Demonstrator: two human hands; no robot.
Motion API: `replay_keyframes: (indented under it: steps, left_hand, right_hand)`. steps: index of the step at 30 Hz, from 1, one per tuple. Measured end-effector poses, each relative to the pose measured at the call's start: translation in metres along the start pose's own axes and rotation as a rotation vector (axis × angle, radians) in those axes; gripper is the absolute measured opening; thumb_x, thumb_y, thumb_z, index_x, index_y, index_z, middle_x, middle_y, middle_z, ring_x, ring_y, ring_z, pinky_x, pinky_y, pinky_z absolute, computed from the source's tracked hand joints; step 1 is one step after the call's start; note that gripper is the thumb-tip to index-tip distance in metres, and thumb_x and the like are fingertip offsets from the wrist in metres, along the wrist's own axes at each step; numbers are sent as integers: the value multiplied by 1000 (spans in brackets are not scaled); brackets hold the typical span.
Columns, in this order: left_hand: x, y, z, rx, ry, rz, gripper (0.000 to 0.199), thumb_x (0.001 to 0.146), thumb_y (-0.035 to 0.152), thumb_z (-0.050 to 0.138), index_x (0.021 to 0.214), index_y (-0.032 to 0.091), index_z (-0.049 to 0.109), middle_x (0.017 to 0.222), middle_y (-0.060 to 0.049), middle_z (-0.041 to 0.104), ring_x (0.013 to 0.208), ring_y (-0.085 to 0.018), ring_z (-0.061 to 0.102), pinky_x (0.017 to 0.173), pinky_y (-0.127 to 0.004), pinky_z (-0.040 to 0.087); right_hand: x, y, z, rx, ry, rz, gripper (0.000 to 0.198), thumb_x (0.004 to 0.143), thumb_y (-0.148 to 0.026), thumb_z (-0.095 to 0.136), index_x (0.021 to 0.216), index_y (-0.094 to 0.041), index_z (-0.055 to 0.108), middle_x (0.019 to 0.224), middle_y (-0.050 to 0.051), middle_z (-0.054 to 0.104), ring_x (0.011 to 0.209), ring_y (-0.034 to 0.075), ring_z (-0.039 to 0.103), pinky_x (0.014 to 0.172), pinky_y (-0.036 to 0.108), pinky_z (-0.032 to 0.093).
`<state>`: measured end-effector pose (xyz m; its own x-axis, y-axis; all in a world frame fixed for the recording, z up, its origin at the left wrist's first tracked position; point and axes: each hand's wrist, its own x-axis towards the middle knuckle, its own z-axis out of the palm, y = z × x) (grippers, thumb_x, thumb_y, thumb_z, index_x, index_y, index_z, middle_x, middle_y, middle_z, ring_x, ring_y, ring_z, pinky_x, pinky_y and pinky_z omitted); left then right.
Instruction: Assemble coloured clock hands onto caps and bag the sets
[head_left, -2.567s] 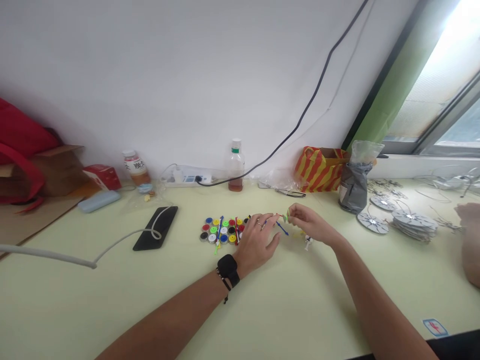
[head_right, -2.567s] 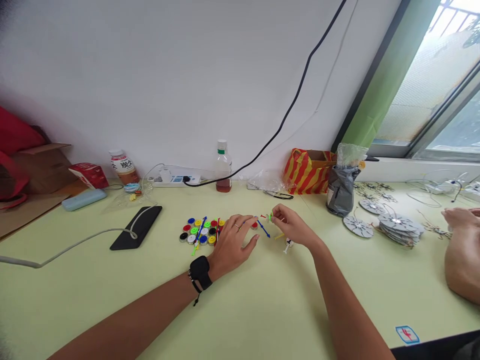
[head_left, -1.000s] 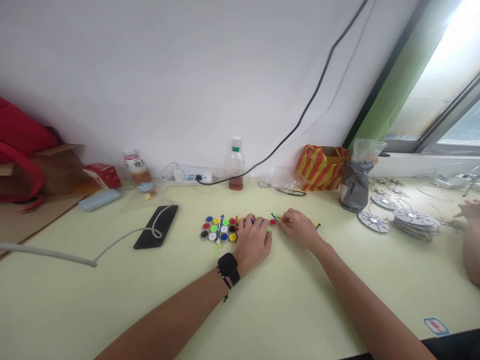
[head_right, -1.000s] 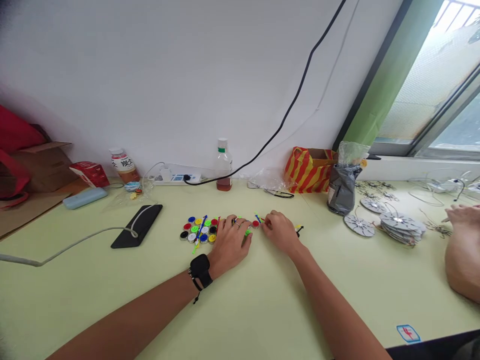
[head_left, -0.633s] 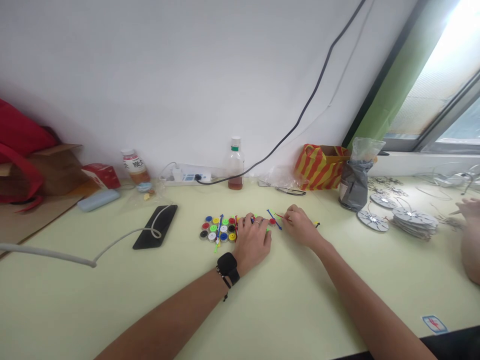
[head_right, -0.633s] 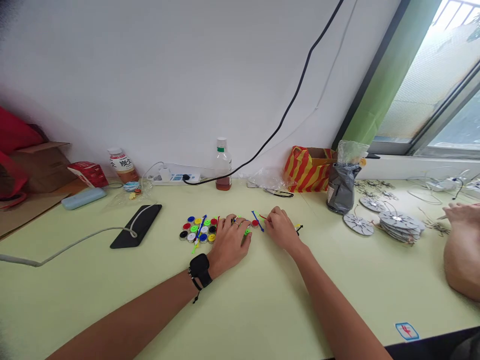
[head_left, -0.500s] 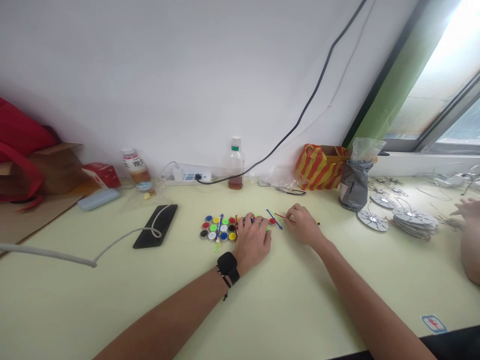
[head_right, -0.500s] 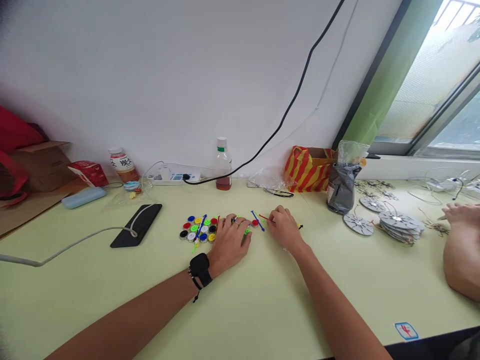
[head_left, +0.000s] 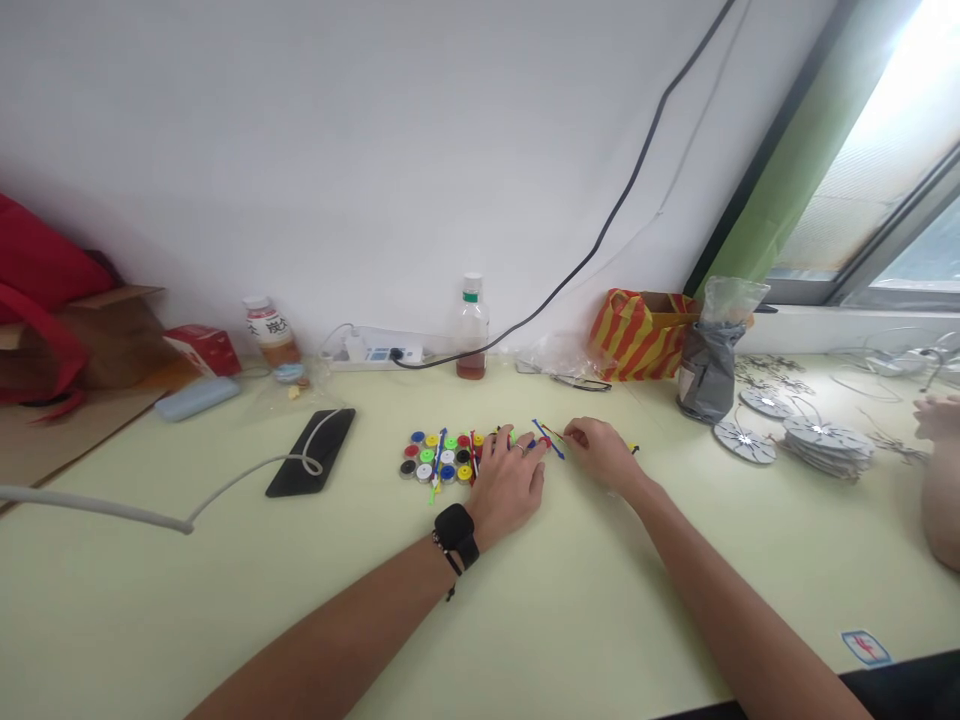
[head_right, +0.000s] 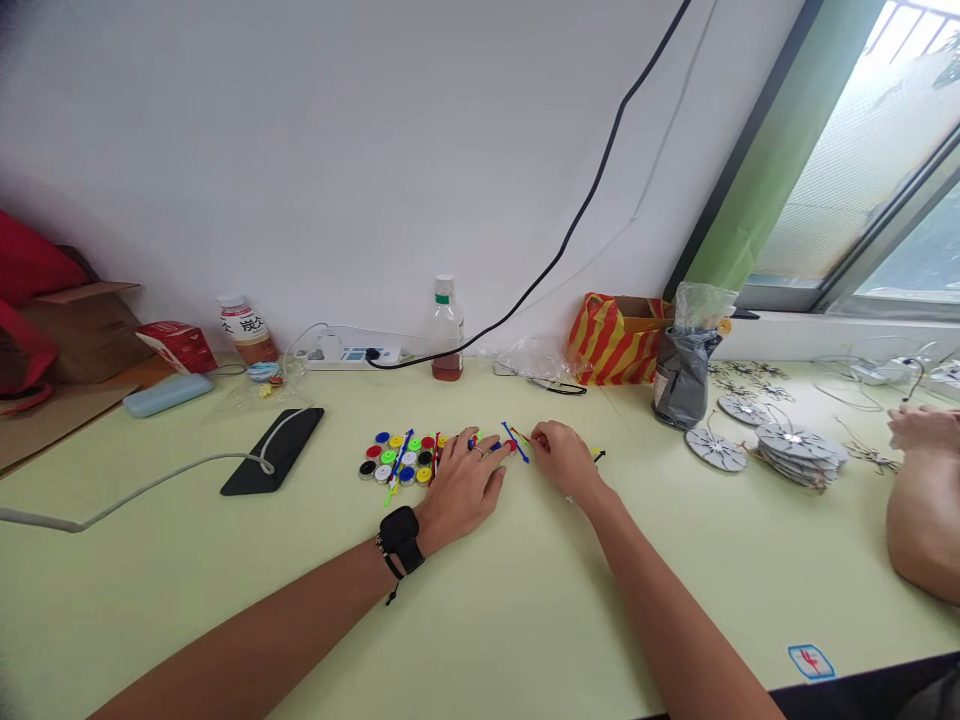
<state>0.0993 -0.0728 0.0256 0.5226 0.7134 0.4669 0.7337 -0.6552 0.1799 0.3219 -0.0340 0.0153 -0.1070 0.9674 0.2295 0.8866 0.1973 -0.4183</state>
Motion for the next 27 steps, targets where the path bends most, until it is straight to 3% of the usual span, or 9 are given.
replay_keyframes:
  steps: [5, 10, 15, 19, 23, 27]
  left_hand:
    - [0, -1, 1, -10, 4, 3, 40, 98, 22, 49, 136, 27, 57, 134, -8, 62, 131, -34, 45, 106, -54, 40]
    - [0, -2, 2, -15, 2, -2, 41, 97, 18, 48, 135, 28, 58, 133, -8, 62, 130, -34, 45, 106, -55, 40]
    - [0, -1, 1, -9, 12, 3, 41, 97, 17, 48, 134, 29, 59, 134, -8, 62, 132, -35, 44, 106, -56, 39]
    - [-1, -1, 0, -6, 19, -5, 46, 92, 12, 52, 133, 31, 59, 137, -8, 61, 134, -36, 44, 107, -58, 38]
    - [-2, -1, 0, -10, 21, -10, 48, 89, 10, 54, 133, 30, 59, 138, -8, 61, 135, -36, 43, 107, -58, 37]
    - [-2, -1, 0, 0, 23, -19, 47, 89, 9, 52, 131, 28, 59, 132, -8, 63, 134, -35, 43, 107, -57, 36]
  right_hand:
    - [-4, -9, -1, 7, 22, -98, 6, 90, -27, 58, 90, -23, 63, 89, 4, 69, 82, 20, 61, 69, 29, 43]
    - [-2, -3, -2, 92, -48, -80, 14, 87, -18, 52, 90, -22, 65, 84, 4, 70, 76, 19, 61, 69, 29, 45]
    - [-1, -2, -2, 213, -64, -56, 16, 87, -21, 53, 91, -21, 69, 83, 4, 73, 76, 19, 64, 71, 30, 48]
    - [-2, -5, -4, 63, -17, -36, 15, 87, -22, 55, 89, -23, 70, 86, 5, 72, 77, 20, 63, 67, 29, 45]
    - [-2, 2, -21, -18, 61, -57, 14, 86, -22, 56, 88, -22, 70, 88, 6, 72, 79, 20, 63, 70, 30, 46]
    - [-5, 18, -50, 79, -85, -121, 14, 84, -24, 58, 83, -22, 71, 84, 4, 73, 72, 18, 62, 68, 30, 48]
